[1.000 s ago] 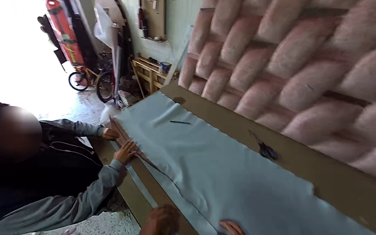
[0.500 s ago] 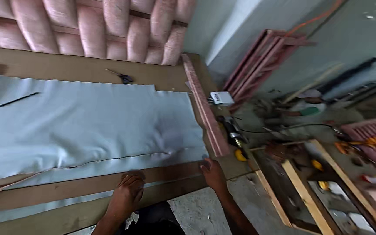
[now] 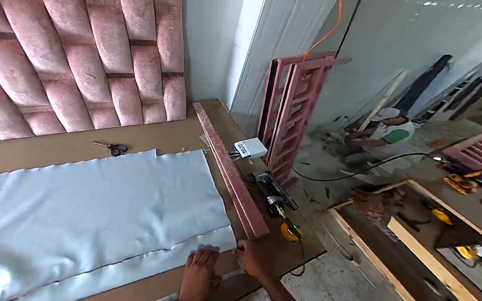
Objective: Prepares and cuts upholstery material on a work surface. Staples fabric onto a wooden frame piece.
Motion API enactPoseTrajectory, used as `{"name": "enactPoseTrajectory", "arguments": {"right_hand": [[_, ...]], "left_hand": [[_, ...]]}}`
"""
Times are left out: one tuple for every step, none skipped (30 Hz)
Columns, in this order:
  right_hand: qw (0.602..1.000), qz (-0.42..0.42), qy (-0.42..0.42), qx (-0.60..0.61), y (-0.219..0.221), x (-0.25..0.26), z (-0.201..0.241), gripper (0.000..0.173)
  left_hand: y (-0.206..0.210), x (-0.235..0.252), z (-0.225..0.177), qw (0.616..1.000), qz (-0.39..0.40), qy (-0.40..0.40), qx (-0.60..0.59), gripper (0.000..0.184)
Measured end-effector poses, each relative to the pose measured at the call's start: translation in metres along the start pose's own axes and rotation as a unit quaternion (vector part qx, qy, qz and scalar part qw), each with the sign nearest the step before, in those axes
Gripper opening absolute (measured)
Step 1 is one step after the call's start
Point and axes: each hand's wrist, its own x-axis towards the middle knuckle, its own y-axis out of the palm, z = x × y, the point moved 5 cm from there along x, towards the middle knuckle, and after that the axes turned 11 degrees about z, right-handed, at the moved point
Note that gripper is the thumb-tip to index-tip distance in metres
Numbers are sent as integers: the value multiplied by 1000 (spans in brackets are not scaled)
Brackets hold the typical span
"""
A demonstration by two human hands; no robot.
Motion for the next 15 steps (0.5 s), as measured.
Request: {"name": "enactPoseTrajectory", "arguments": {"right_hand": [[1000, 19, -13, 0, -4, 3, -4, 34], [999, 37, -19, 3, -4, 4, -12, 33], [999, 49, -24, 1, -5, 8, -18, 33], [998, 61, -29, -7, -10, 13, -21, 34], [997, 74, -31, -21, -16, 16, -22, 35], [995, 89, -35, -37, -21, 19, -22, 36], [993, 103, -37, -52, -25, 22, -22, 36], [991, 116, -39, -59, -27, 25, -23, 36], [989, 129, -44, -57, -28, 29, -24, 36], [988, 140, -49, -44, -27, 32, -27, 34], [987, 153, -48, -31, -25, 33, -29, 33], [985, 165, -45, -21, -25, 33, -30, 31], [983, 175, -45, -15, -25, 34, -31, 30], [982, 185, -47, -12, -25, 34, -31, 30], [979, 196, -51, -9, -26, 35, -32, 30]], "left_hand": [[5, 9, -5, 1000, -2, -16, 6, 59], [11, 12, -9, 1000, -6, -25, 15, 60], [13, 16, -11, 999, -12, -27, 25, 60], [12, 20, -12, 999, -15, -24, 32, 60], [11, 23, -12, 999, -20, -21, 33, 61], [9, 24, -14, 999, -21, -22, 30, 61], [8, 23, -15, 999, -19, -27, 25, 61], [6, 23, -17, 999, -19, -35, 23, 61], [6, 24, -18, 999, -20, -41, 22, 60], [6, 24, -19, 998, -22, -49, 20, 58], [7, 24, -20, 998, -27, -55, 17, 57], [7, 25, -21, 998, -33, -60, 16, 55], [8, 25, -21, 997, -39, -66, 16, 55], [8, 25, -22, 996, -46, -73, 17, 54], [9, 25, -22, 995, -52, -78, 17, 54]]}}
